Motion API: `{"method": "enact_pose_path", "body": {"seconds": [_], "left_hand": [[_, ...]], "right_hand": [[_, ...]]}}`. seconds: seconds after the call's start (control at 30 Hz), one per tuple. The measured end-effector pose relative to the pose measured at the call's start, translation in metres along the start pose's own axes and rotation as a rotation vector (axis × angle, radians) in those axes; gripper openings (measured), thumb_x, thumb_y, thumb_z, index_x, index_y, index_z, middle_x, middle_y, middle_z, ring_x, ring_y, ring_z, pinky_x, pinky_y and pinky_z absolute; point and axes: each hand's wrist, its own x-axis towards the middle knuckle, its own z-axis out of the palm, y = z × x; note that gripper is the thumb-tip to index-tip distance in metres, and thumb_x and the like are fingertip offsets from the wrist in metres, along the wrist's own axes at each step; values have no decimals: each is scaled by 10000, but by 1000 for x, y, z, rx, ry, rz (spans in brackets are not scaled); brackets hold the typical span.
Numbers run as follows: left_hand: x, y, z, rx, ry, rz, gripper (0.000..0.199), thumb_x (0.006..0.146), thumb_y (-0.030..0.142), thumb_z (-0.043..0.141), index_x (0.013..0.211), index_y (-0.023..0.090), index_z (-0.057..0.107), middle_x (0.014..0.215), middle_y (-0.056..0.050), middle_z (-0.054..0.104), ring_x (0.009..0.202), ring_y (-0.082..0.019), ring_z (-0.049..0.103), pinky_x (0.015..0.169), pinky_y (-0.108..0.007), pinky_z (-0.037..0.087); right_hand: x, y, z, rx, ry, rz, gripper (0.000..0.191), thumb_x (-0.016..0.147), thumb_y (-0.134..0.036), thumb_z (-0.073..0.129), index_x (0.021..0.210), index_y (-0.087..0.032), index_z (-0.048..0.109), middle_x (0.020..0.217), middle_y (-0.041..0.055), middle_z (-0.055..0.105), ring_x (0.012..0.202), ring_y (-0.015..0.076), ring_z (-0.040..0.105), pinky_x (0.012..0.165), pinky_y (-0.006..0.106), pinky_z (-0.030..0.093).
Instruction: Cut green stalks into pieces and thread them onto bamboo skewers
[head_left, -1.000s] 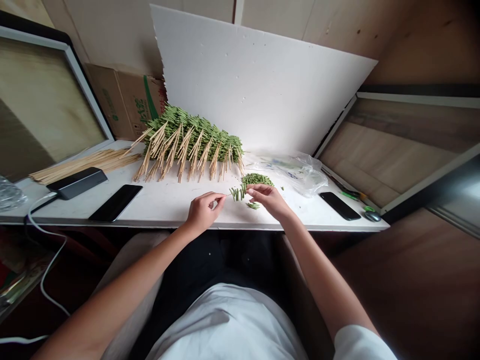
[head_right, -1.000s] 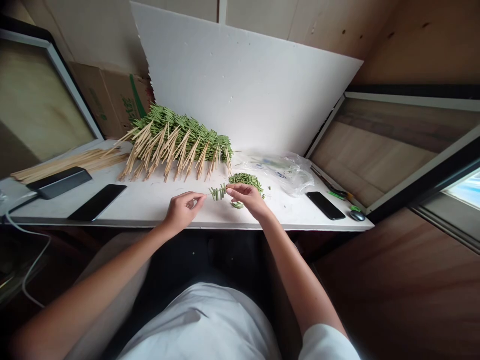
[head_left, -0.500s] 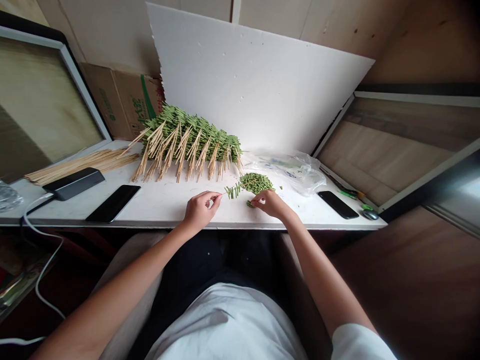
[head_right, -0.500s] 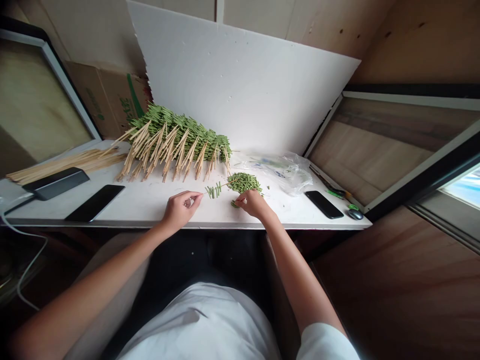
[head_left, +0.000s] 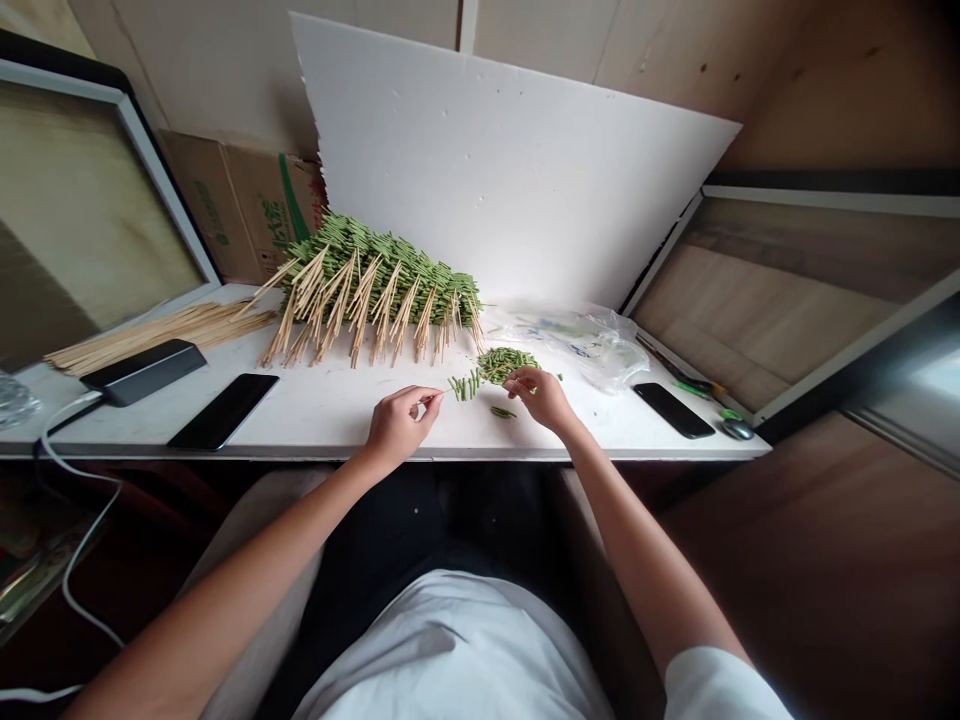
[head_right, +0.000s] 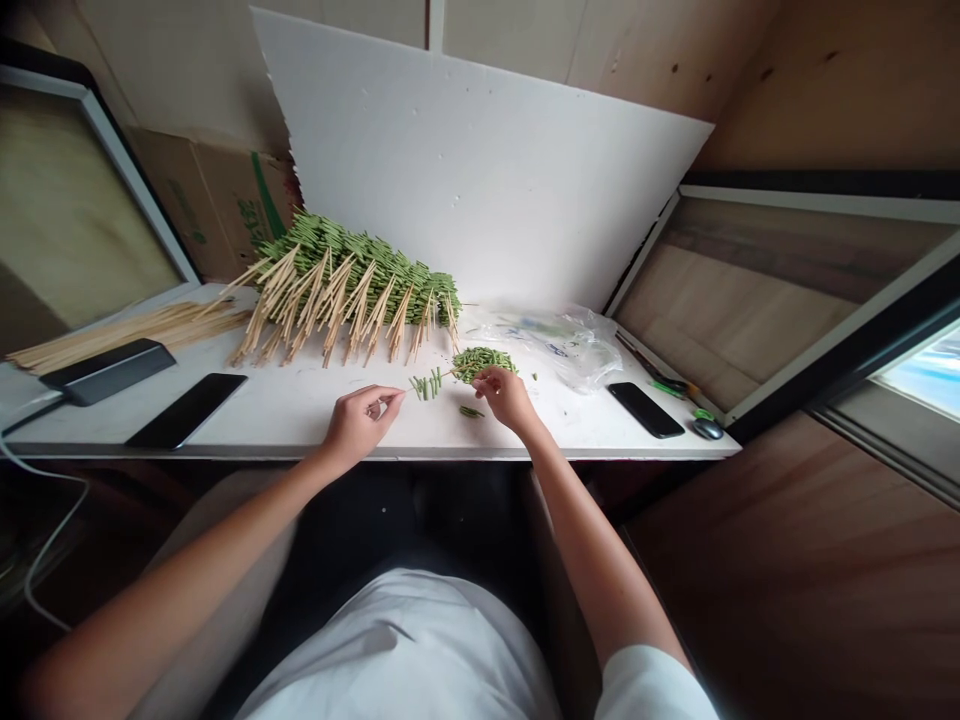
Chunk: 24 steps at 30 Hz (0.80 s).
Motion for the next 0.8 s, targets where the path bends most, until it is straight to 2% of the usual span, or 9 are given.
{"method": "enact_pose_path", "body": {"seconds": [0.1,0.2,0.27,0.4,0.53,0.67,0.8], "left_hand": [[2,-1,-1,-15,7,-13,154,995,276,678,1010,193,806,863,-28,787,565,-120,504,626,-270,458],[4,-1,-3,-23,10,-29,170,996,284,673,1021,189,812,880,-42,794,581,-124,533,632,-271,470],[4,0,-4,-27,12,-27,176,997,289,673,1022,187,814,880,-48,795,586,-126,543,636,-274,474],[3,1,-3,-30,6,-14,179,1001,295,670,1012,188,813,873,-51,793,583,-127,538,636,-279,478],[2,1,-1,-37,5,-19,181,998,299,671,1010,188,813,868,-53,793,575,-126,536,630,-279,482],[2,2,-1,-33,5,-7,167,991,280,679,1015,187,816,849,-43,786,571,-122,527,629,-273,473],[3,2,-3,-31,8,4,162,989,271,683,1019,189,820,845,-38,782,571,-121,520,624,-270,461]], "right_hand": [[4,3,-4,326,35,62,372,843,-529,820,998,-192,791,901,88,806,817,223,727,728,335,560],[6,-1,-5,566,55,119,580,666,-622,932,1048,-206,800,938,73,802,830,212,710,742,332,565],[5,-7,-4,662,65,128,580,631,-643,949,987,-213,793,905,50,784,801,187,688,769,330,572],[3,-19,-2,762,41,138,526,659,-663,936,882,-226,748,864,26,754,781,167,681,803,318,592],[0,-27,-1,843,29,144,528,652,-632,962,884,-221,725,915,33,768,849,173,724,863,311,614],[-2,-33,2,894,58,141,521,643,-586,986,947,-220,773,926,28,776,885,177,741,891,305,622],[-5,-37,4,897,33,128,474,683,-574,971,957,-223,808,977,41,794,931,195,754,890,308,632]]}}
